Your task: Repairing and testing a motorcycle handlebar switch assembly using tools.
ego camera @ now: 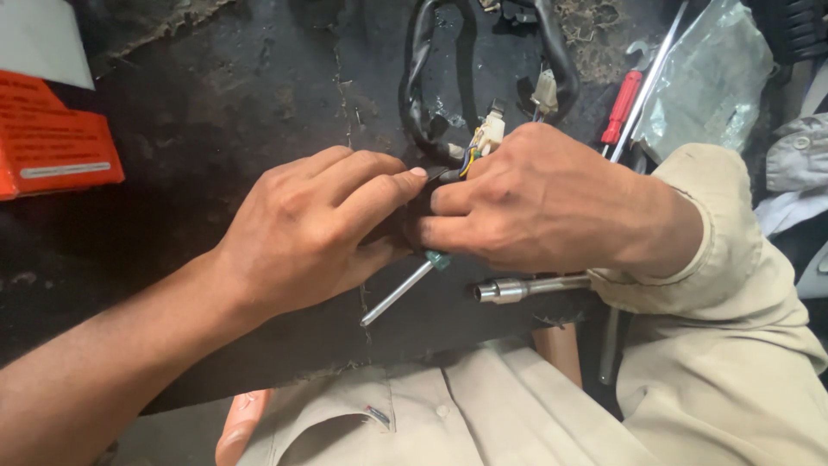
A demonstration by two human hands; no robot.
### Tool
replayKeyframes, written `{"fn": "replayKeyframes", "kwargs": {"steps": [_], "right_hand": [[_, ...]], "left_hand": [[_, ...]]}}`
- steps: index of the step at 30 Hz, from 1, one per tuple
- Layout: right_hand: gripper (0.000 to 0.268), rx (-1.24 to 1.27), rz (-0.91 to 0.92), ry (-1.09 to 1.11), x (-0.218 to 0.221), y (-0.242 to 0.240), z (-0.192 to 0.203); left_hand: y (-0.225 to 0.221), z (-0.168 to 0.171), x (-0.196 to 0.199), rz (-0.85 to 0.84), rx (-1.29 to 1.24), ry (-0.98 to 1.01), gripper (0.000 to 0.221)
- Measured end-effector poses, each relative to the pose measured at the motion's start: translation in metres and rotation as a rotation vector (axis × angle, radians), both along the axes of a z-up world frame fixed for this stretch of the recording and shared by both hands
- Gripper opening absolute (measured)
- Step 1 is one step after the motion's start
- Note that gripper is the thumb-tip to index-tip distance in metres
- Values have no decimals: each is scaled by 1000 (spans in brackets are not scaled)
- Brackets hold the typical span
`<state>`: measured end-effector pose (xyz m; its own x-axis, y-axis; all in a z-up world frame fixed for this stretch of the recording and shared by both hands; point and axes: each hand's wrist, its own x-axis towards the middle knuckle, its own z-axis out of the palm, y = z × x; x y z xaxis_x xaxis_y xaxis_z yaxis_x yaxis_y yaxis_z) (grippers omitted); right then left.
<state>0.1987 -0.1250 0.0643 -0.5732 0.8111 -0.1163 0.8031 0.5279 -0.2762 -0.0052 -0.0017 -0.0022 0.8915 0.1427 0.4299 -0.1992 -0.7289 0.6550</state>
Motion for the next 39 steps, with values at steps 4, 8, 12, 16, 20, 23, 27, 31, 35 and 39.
{"fn": "replayKeyframes", "kwargs": {"steps": [4,8,12,16,20,23,27,31,35,39], "right_hand": [[20,-12,6,42,1,2,-1],[15,-52,15,64,2,8,0],[11,-152,-28,96,2,10,1],[17,-246,-88,119,0,10,5],[20,-312,-136,64,-6,10,7],[22,-382,-213,75,-9,9,8],[27,-366,-240,182,-7,6,7],[24,-341,-195,274,0,4,1],[25,-358,-151,302,8,7,-5],[25,-420,-146,342,9,9,-7]], "left_hand": [[-1,-2,-1,0,5,0,58],[-1,-1,-1,-5,2,5,57],[-1,-1,-2,-5,17,-5,58],[-1,-2,-2,-8,21,-19,51],[-1,-1,-3,-22,24,-8,48],[-1,-1,-3,-21,28,3,48],[-1,-1,-3,-26,13,-19,49],[-1,0,-2,-21,18,4,48],[-2,-5,-4,0,36,15,48],[-2,-4,-4,-5,24,10,48]]}}
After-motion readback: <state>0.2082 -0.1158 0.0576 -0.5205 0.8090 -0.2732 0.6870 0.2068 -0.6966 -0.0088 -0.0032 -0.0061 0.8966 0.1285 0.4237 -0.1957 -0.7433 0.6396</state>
